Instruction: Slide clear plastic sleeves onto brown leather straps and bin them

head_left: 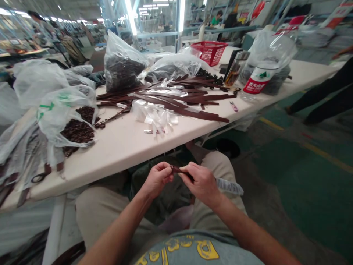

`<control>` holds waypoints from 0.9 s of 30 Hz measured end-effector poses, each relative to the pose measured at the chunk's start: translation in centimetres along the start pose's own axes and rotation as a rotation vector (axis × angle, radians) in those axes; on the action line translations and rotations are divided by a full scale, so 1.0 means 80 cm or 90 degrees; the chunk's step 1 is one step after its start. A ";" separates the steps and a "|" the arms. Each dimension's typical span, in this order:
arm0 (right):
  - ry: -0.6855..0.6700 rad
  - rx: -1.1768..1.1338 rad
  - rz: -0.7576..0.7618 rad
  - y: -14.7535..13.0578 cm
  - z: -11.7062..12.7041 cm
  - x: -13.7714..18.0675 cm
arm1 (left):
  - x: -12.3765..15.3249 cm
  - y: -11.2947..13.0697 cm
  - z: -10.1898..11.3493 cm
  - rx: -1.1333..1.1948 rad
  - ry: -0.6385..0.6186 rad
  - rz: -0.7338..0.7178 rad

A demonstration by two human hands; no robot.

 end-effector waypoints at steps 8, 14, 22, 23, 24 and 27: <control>-0.017 -0.010 -0.013 0.004 0.000 0.007 | 0.008 0.011 0.003 -0.162 -0.049 -0.069; -0.017 -0.051 -0.017 0.002 0.002 0.011 | 0.014 0.014 0.004 -0.163 -0.087 -0.059; -0.018 -0.168 -0.070 0.002 -0.001 0.013 | 0.013 0.008 -0.005 -0.204 -0.084 -0.074; -0.016 -0.181 -0.083 0.003 -0.002 0.013 | 0.013 0.008 -0.005 -0.201 -0.073 -0.082; -0.015 -0.190 -0.091 0.003 -0.002 0.013 | 0.014 0.009 -0.006 -0.200 -0.062 -0.089; -0.024 -0.194 -0.088 0.005 -0.003 0.013 | 0.016 0.010 -0.006 -0.212 -0.033 -0.096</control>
Point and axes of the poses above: each hand's wrist, its own x-axis away from the middle knuckle, its own z-axis out of the back of the hand, y = z × x, the point moved 2 cm from there along -x, towards the middle knuckle, and after that the axes turned 4 degrees about z, right-handed, at the moved point
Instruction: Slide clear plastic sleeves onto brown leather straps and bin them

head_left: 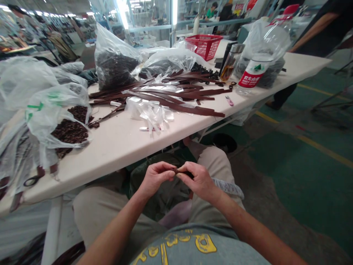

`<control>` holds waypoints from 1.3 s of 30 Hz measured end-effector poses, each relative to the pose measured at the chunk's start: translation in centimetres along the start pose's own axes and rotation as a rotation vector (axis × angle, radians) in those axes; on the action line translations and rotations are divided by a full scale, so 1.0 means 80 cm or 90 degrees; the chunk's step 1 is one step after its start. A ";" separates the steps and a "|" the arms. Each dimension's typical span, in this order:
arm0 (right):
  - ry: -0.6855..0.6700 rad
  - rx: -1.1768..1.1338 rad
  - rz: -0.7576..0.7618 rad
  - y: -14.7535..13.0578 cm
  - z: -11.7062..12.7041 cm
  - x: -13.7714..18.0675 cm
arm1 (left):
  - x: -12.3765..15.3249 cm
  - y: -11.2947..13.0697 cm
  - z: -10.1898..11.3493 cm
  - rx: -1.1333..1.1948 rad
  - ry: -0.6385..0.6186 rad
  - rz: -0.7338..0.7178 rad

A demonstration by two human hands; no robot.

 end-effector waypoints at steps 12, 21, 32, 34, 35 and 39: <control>-0.085 0.236 0.086 0.002 0.011 0.015 | 0.001 0.000 0.006 -0.076 0.023 -0.011; -0.058 0.191 0.107 0.003 0.007 0.016 | 0.002 -0.002 -0.002 -0.054 -0.009 0.017; -0.160 0.227 0.009 0.007 0.008 0.020 | 0.000 0.000 0.008 -0.075 0.006 -0.004; -0.172 0.262 0.001 0.011 0.009 0.025 | 0.000 -0.001 0.010 -0.074 0.008 -0.004; -0.177 0.274 0.002 0.012 0.008 0.027 | 0.000 -0.002 0.009 -0.071 0.004 -0.001; -0.199 0.285 0.017 0.013 0.000 0.028 | 0.001 -0.009 -0.006 -0.067 -0.032 0.019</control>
Point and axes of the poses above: each hand's wrist, its own x-axis away from the middle knuckle, its own z-axis out of the back of the hand, y = z × x, the point moved 2 cm from there along -x, towards the middle knuckle, and after that the axes turned 4 degrees about z, right-handed, at the moved point
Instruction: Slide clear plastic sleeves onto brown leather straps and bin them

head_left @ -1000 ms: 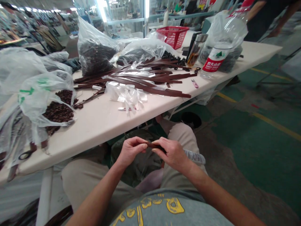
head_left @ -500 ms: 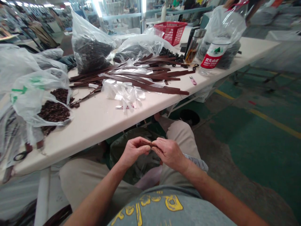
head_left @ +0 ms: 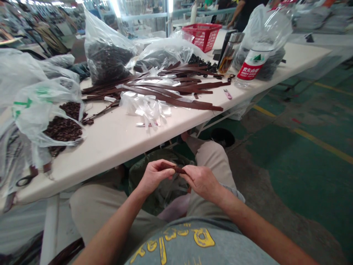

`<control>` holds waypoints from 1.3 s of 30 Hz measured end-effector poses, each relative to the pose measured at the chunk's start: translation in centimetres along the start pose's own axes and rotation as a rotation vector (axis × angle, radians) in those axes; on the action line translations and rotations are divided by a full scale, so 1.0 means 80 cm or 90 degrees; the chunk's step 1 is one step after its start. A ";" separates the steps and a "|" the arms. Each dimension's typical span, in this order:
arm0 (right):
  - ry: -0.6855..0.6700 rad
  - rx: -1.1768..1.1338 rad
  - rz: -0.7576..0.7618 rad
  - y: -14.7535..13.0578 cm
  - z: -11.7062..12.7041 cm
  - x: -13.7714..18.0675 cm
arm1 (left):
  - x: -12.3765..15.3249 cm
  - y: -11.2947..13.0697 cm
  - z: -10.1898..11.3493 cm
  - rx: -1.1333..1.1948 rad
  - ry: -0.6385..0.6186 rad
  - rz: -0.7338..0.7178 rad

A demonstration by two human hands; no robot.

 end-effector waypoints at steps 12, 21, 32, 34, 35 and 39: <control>-0.150 -0.287 -0.014 -0.008 0.026 -0.017 | 0.006 0.011 -0.007 0.014 -0.088 -0.036; -0.109 -0.126 -0.062 0.009 0.020 0.006 | 0.002 0.014 0.010 -0.003 0.012 -0.045; -0.063 -0.035 -0.017 -0.002 0.001 0.004 | -0.001 -0.006 -0.015 0.044 -0.065 0.015; -0.059 -0.053 -0.022 -0.003 -0.002 0.002 | -0.002 -0.007 -0.017 0.040 -0.072 0.019; -0.054 -0.059 -0.027 -0.003 -0.002 0.002 | -0.002 -0.007 -0.017 0.041 -0.071 0.016; -0.062 -0.071 -0.047 0.003 0.002 0.006 | -0.004 -0.005 -0.009 0.042 -0.050 0.000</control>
Point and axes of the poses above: each hand's wrist, its own x-axis away from the middle knuckle, its own z-axis out of the back of the hand, y = z × x, the point moved 2 cm from there along -x, towards the middle knuckle, and after that the axes turned 4 degrees about z, right-handed, at the moved point
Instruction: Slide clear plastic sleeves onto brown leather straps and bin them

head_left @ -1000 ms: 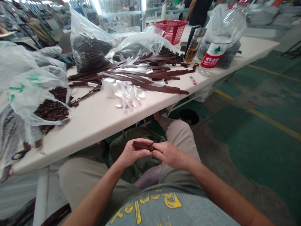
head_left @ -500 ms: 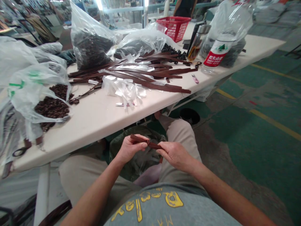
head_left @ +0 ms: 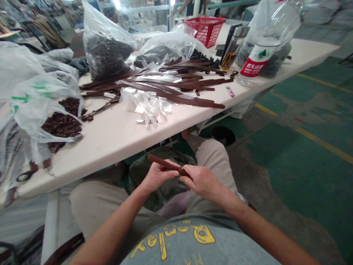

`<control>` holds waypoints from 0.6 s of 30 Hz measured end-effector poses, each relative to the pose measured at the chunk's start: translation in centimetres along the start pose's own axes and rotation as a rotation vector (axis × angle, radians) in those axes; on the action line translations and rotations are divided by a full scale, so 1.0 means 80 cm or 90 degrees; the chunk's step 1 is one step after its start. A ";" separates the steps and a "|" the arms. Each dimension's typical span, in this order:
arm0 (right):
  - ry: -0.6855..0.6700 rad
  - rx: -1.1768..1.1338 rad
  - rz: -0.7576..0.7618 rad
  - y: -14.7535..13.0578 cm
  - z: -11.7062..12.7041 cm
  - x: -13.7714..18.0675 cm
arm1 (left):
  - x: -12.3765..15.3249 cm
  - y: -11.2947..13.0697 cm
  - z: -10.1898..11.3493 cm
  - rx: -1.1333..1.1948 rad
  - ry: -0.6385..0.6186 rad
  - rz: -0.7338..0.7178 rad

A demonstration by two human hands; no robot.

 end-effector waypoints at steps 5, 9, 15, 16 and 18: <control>-0.029 0.074 -0.038 0.006 -0.001 0.008 | 0.000 -0.003 0.000 -0.013 0.011 0.008; -0.024 0.103 -0.046 0.002 -0.009 0.002 | 0.000 -0.011 -0.013 -0.010 -0.011 0.024; 0.047 0.110 -0.042 -0.011 0.001 -0.013 | 0.000 -0.011 -0.012 0.018 -0.010 -0.026; 0.053 0.097 -0.034 -0.013 0.006 -0.014 | 0.000 -0.010 -0.010 0.021 -0.007 -0.029; 0.066 0.059 -0.024 -0.013 0.016 -0.014 | -0.001 -0.005 -0.001 0.046 0.023 -0.028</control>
Point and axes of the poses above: each hand's wrist, its own x-axis away from the middle knuckle, its own z-axis out of the back of the hand, y = z × x, the point moved 2 cm from there along -x, towards the middle knuckle, and after that the axes turned 4 degrees about z, right-handed, at the moved point
